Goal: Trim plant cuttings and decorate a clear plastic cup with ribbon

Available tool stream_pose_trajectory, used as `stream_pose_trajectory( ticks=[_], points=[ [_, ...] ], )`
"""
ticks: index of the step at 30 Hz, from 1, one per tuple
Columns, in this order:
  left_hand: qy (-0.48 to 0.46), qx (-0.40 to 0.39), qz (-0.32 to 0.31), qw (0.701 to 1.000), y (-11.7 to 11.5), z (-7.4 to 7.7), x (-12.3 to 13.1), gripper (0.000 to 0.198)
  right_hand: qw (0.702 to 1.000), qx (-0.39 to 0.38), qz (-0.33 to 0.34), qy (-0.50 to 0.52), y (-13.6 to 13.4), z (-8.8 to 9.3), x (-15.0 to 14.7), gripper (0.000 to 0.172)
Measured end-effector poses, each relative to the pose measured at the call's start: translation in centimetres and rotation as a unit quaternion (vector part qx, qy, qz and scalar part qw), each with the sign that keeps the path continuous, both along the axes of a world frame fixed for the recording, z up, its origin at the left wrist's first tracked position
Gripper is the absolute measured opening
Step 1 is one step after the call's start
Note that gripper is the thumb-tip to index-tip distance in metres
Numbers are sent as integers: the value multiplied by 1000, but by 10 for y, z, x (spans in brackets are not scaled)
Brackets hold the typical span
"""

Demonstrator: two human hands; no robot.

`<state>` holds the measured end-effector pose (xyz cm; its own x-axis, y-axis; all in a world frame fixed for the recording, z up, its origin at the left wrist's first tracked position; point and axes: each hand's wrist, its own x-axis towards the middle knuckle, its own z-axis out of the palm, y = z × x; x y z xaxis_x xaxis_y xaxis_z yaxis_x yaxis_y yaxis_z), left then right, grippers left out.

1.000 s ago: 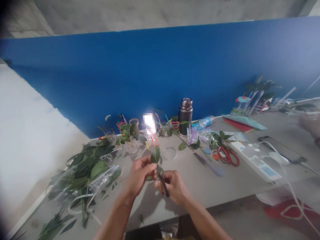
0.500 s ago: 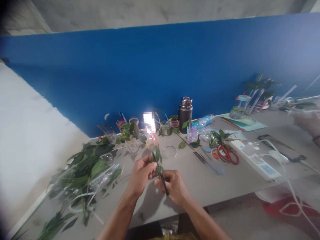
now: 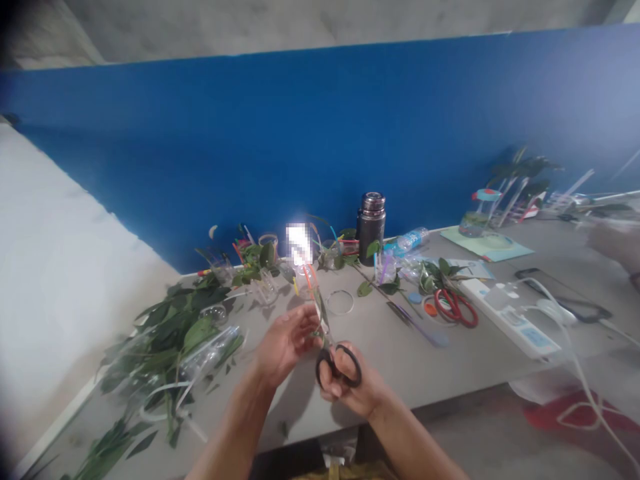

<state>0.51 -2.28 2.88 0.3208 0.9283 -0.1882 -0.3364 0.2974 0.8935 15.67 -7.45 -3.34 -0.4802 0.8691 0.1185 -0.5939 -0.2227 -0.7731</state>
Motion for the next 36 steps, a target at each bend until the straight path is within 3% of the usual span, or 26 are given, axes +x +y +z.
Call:
stream_pose_trajectory(
  ticks=[4, 9, 12, 15, 18, 27, 36],
  points=[
    [-88, -62, -6, 994, -4, 0, 12, 39, 996, -16, 67, 48, -3, -5, -6, 69],
    [-130, -40, 20, 991, -1, 6, 17, 40, 994, -15, 92, 52, -7, -10, -6, 71],
    [-127, 21, 98, 987, 5, 11, 14, 38, 998, 17, 65, -10, -9, -9, -3, 78],
    [-84, 88, 150, 981, 8, 12, 8, 35, 988, 76, -13, -132, -9, -3, 3, 79],
    [-11, 148, 145, 978, 7, 10, 5, 29, 969, 113, -71, -209, -7, 6, 9, 76],
    [127, 213, 143, 958, -4, 18, 6, 19, 945, 110, -95, -294, -5, 14, 11, 75],
    [121, 207, 146, 960, 0, 16, 1, 22, 936, 66, -115, -326, -5, 9, 2, 73]
  ],
)
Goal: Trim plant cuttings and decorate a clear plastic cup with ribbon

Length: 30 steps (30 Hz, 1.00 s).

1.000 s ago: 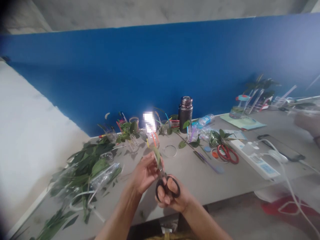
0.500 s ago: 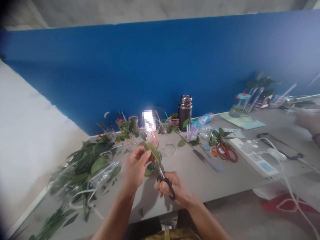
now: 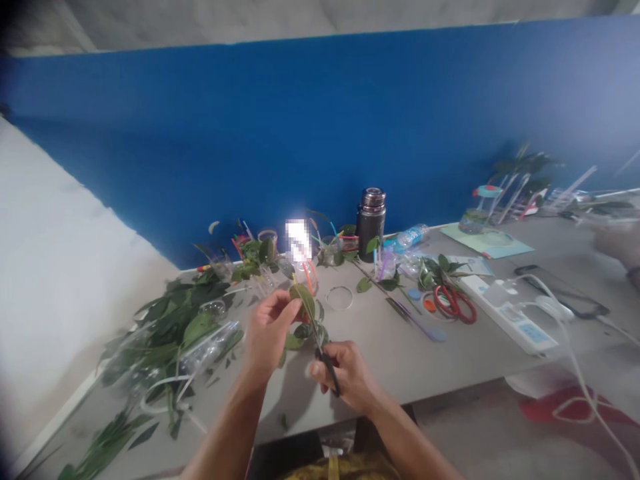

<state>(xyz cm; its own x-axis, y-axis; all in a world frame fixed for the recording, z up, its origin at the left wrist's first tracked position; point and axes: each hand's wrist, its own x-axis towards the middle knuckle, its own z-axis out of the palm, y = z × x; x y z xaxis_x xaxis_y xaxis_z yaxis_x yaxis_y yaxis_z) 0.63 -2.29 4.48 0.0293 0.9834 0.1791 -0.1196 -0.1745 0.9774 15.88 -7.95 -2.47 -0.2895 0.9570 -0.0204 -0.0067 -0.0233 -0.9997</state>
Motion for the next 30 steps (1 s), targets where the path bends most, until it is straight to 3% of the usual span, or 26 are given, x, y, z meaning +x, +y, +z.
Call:
stream_pose_trajectory(
  ticks=[12, 20, 27, 30],
  points=[
    [-43, -47, -17, 998, 5, -7, -1, 28, 999, -23, -33, -25, -2, 2, -7, 78],
    [-73, -63, -21, 995, 12, -4, -6, 33, 997, 16, 69, 2, -4, -5, 11, 74],
    [-42, -97, -98, 989, 11, -2, -12, 34, 998, 21, 63, 2, 1, -1, 24, 70],
    [-42, -110, -102, 988, 10, -3, -9, 36, 998, 9, 58, 3, 3, -4, 23, 70]
  ],
)
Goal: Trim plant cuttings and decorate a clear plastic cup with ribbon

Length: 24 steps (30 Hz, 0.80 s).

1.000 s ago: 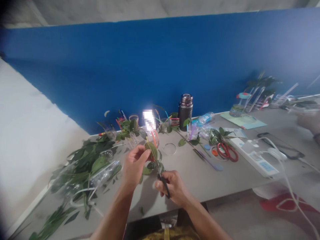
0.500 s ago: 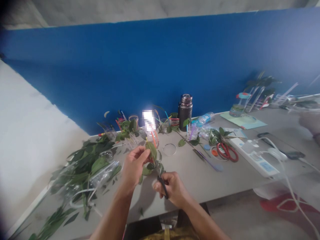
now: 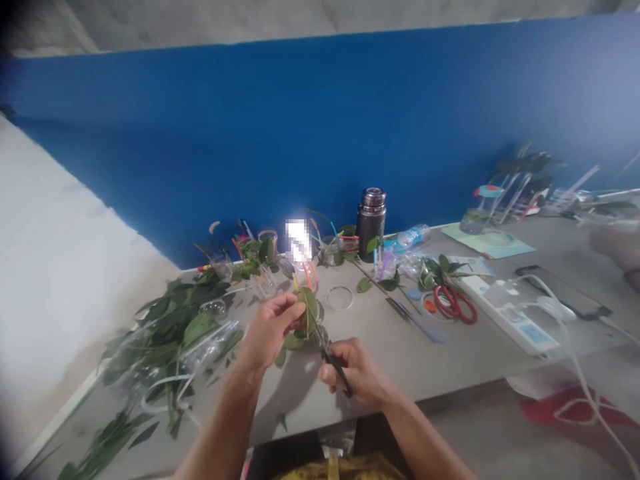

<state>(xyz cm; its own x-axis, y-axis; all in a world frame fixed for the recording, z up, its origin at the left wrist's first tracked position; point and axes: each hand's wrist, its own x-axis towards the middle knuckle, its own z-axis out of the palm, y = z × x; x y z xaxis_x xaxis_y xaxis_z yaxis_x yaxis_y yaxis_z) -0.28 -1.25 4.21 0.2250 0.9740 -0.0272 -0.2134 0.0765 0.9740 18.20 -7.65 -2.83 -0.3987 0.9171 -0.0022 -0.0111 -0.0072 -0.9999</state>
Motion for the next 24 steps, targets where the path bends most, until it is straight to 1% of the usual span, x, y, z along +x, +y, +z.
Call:
stream_pose_trajectory(
  ticks=[4, 7, 10, 15, 17, 19, 22, 24],
  points=[
    [-23, -13, 13, 1000, -1, -3, 6, 40, 1000, -11, -19, -11, 2, -7, -2, 70],
    [-43, -18, 43, 998, -2, -7, 12, 43, 1000, -12, -22, -18, 2, -9, -3, 71],
    [-56, -5, 63, 996, -2, -10, 18, 45, 1000, -9, -25, -16, 3, -6, -4, 71],
    [-66, -3, 68, 995, -4, -11, 23, 49, 997, -26, -47, -48, 2, 1, -5, 67],
    [-68, -11, 63, 996, -7, -11, 22, 48, 996, -31, -68, -53, 1, 1, -6, 65],
    [-63, -24, 40, 997, -11, -10, 20, 45, 994, -29, -98, -49, 2, 1, -8, 64],
    [-29, -38, -16, 999, -16, -12, 19, 34, 991, -23, -127, -43, 2, 2, -11, 65],
    [-5, -34, -24, 999, -19, -13, 20, 25, 990, -23, -134, -36, 2, 5, -13, 66]
  ],
)
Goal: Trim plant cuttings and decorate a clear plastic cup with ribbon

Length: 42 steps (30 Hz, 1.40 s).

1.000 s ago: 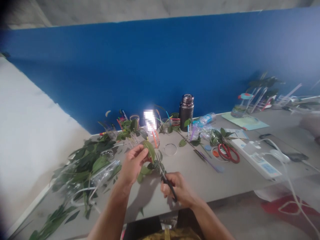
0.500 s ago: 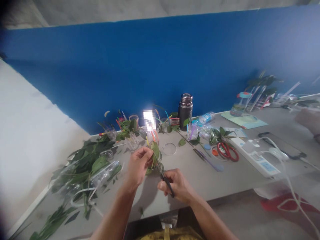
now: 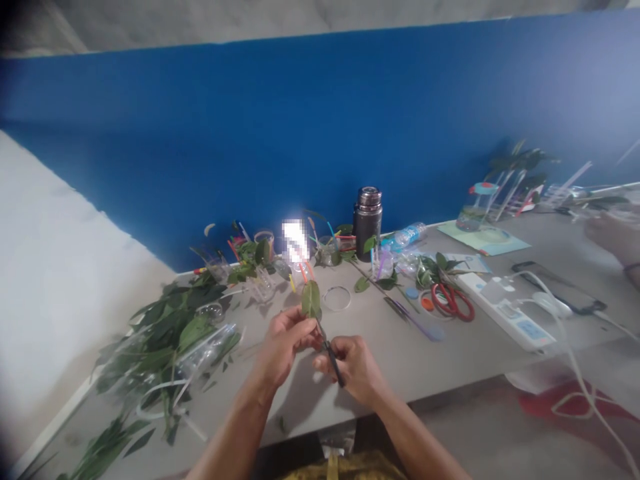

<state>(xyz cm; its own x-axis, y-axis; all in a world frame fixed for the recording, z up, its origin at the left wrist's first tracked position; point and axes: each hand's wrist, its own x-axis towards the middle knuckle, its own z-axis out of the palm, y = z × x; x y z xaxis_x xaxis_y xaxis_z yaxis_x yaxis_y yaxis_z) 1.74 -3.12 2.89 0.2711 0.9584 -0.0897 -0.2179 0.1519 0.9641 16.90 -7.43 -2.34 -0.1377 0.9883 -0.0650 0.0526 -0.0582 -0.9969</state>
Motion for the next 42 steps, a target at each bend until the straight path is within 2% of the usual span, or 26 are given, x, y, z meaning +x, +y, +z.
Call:
stream_pose_trajectory(
  ticks=[4, 9, 14, 18, 21, 24, 28, 31, 34, 36, 38, 40, 42],
  points=[
    [9, 5, 29, 1000, -1, -2, 5, 12, 1000, -2, -1, 8, -1, 4, -4, 67],
    [31, 7, 29, 999, 0, 0, 8, 6, 1000, -1, -4, -3, -3, -1, -6, 66],
    [88, 35, -57, 994, -2, 5, 3, 7, 999, 12, -21, -25, -2, 1, -1, 66],
    [208, 89, -147, 963, 3, 6, -14, 10, 999, 26, -27, -38, -1, 4, 5, 65],
    [221, 95, -83, 967, 9, 6, -22, 15, 999, 18, -30, -38, 0, 2, 7, 65],
    [155, 74, -4, 985, 10, 6, -18, 28, 999, 13, -25, -34, 0, 1, 5, 66],
    [38, 37, 19, 998, 8, 7, -6, 32, 999, 4, -9, -32, -1, 1, 0, 66],
    [0, 28, 30, 999, 10, 6, -4, 32, 1000, 7, 8, -28, -3, -1, 1, 64],
    [-24, 23, 73, 997, 13, 2, -7, 35, 999, 33, 5, -5, -5, -1, 4, 58],
    [0, 42, 104, 994, 13, 0, -7, 32, 998, 44, -42, 7, -3, 4, 7, 51],
    [69, 90, 125, 986, 10, -4, -5, 25, 994, 43, -99, 12, 1, 12, 7, 43],
    [157, 165, 145, 963, 6, -8, -2, 15, 989, 48, -137, 15, 9, 23, 5, 38],
    [228, 246, 163, 928, 2, -13, 1, 8, 987, 69, -146, 25, 19, 33, 2, 38]
  ],
)
